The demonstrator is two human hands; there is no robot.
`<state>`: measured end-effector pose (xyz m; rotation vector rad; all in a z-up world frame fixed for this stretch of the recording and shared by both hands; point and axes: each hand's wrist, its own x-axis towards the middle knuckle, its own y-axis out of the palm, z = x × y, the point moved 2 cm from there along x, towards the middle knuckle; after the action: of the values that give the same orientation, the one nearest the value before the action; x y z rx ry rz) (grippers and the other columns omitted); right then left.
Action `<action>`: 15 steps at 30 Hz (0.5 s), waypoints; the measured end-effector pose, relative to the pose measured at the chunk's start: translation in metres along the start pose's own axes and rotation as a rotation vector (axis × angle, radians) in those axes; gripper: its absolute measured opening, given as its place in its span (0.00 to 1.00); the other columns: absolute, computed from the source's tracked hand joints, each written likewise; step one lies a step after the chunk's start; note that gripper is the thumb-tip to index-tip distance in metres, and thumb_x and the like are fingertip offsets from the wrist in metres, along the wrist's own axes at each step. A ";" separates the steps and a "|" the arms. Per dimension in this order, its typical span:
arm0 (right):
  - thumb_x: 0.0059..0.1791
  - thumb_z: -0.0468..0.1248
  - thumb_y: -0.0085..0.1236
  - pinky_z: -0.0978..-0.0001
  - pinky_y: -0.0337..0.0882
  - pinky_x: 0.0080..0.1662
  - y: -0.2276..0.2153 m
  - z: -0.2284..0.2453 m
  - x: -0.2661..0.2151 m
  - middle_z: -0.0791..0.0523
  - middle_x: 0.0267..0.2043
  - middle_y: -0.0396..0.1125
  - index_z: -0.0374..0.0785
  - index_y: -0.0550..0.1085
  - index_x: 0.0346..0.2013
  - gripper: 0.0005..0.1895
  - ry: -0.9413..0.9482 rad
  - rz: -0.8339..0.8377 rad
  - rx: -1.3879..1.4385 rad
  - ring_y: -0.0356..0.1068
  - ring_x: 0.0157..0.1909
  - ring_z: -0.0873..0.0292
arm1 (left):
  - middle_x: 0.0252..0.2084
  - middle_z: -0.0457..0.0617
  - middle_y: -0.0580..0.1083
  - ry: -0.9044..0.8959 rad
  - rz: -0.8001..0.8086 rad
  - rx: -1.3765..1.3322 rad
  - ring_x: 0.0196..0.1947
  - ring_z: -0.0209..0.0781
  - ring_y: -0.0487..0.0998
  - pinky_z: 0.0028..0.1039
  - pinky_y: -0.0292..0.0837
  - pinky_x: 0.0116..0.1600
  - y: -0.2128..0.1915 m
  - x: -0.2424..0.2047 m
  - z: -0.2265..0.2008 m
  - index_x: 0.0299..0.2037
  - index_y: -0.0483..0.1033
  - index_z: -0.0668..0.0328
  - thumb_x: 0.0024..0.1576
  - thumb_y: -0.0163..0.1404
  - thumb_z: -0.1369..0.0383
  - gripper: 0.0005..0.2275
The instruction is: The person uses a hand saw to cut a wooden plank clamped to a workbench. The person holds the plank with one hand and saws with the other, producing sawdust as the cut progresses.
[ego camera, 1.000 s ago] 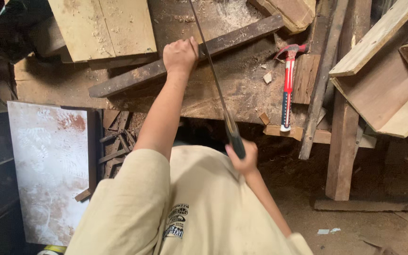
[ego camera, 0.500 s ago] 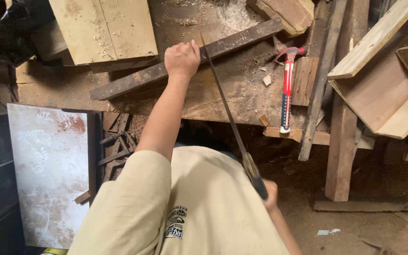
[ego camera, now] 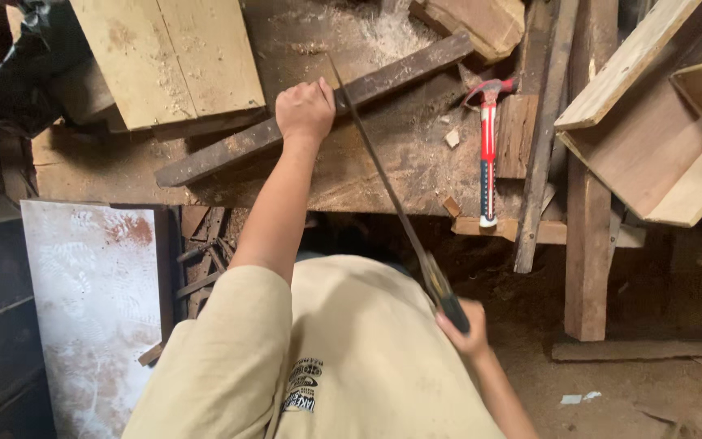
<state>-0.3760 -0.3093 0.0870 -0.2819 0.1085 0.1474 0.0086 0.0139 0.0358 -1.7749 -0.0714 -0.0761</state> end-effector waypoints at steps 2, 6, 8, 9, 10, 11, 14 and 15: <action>0.45 0.42 0.58 0.72 0.60 0.19 -0.005 -0.015 -0.021 0.62 0.15 0.65 0.41 0.75 0.20 0.11 -0.029 -0.034 -0.045 0.62 0.14 0.67 | 0.23 0.55 0.78 0.013 -0.061 0.010 0.24 0.52 0.80 0.41 0.74 0.35 -0.002 0.000 -0.002 0.20 0.79 0.55 0.64 0.38 0.61 0.22; 0.45 0.42 0.58 0.73 0.61 0.19 0.023 -0.021 0.017 0.61 0.16 0.67 0.42 0.75 0.19 0.11 0.008 -0.040 -0.009 0.63 0.14 0.67 | 0.23 0.55 0.78 0.015 -0.075 0.012 0.25 0.53 0.81 0.42 0.74 0.35 0.002 0.000 0.000 0.20 0.80 0.56 0.64 0.38 0.61 0.22; 0.46 0.39 0.62 0.71 0.65 0.27 0.037 -0.007 0.062 0.59 0.20 0.66 0.38 0.74 0.25 0.09 -0.112 -0.052 -0.089 0.67 0.21 0.64 | 0.23 0.56 0.78 0.013 -0.083 0.012 0.26 0.53 0.81 0.42 0.75 0.36 0.007 0.002 0.000 0.20 0.80 0.55 0.64 0.39 0.60 0.22; 0.45 0.39 0.63 0.71 0.64 0.27 0.048 -0.003 0.090 0.59 0.20 0.66 0.38 0.74 0.24 0.09 -0.062 -0.037 -0.070 0.66 0.21 0.63 | 0.23 0.56 0.78 0.006 -0.082 0.012 0.26 0.53 0.81 0.42 0.75 0.36 0.009 0.003 0.001 0.21 0.81 0.55 0.64 0.39 0.60 0.22; 0.44 0.38 0.64 0.71 0.63 0.27 0.057 0.003 0.110 0.58 0.19 0.66 0.38 0.73 0.23 0.10 -0.010 -0.018 -0.049 0.65 0.21 0.62 | 0.23 0.57 0.78 -0.005 -0.078 0.012 0.26 0.54 0.81 0.42 0.75 0.36 0.011 0.002 0.003 0.21 0.81 0.55 0.64 0.39 0.59 0.22; 0.44 0.39 0.64 0.70 0.63 0.28 0.063 0.012 0.122 0.58 0.19 0.65 0.37 0.73 0.24 0.10 0.004 -0.020 -0.049 0.65 0.21 0.62 | 0.23 0.57 0.78 -0.007 -0.060 0.007 0.26 0.54 0.81 0.42 0.75 0.36 0.011 0.003 0.004 0.22 0.81 0.55 0.64 0.38 0.60 0.22; 0.44 0.41 0.64 0.71 0.64 0.28 0.056 0.031 0.122 0.58 0.18 0.65 0.37 0.74 0.24 0.11 -0.025 -0.003 -0.084 0.65 0.20 0.62 | 0.24 0.58 0.78 -0.022 -0.017 0.002 0.26 0.54 0.81 0.42 0.74 0.35 0.011 0.003 0.004 0.22 0.81 0.55 0.65 0.38 0.60 0.22; 0.43 0.42 0.64 0.71 0.65 0.27 0.047 0.036 0.110 0.59 0.18 0.66 0.39 0.74 0.23 0.11 -0.081 0.016 -0.116 0.66 0.20 0.63 | 0.24 0.58 0.78 -0.028 -0.008 0.008 0.26 0.54 0.81 0.42 0.74 0.35 0.010 0.004 0.003 0.22 0.81 0.55 0.65 0.38 0.60 0.23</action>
<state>-0.2724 -0.2399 0.0948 -0.3902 0.0220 0.1812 0.0131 0.0153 0.0259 -1.7679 -0.0987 -0.0565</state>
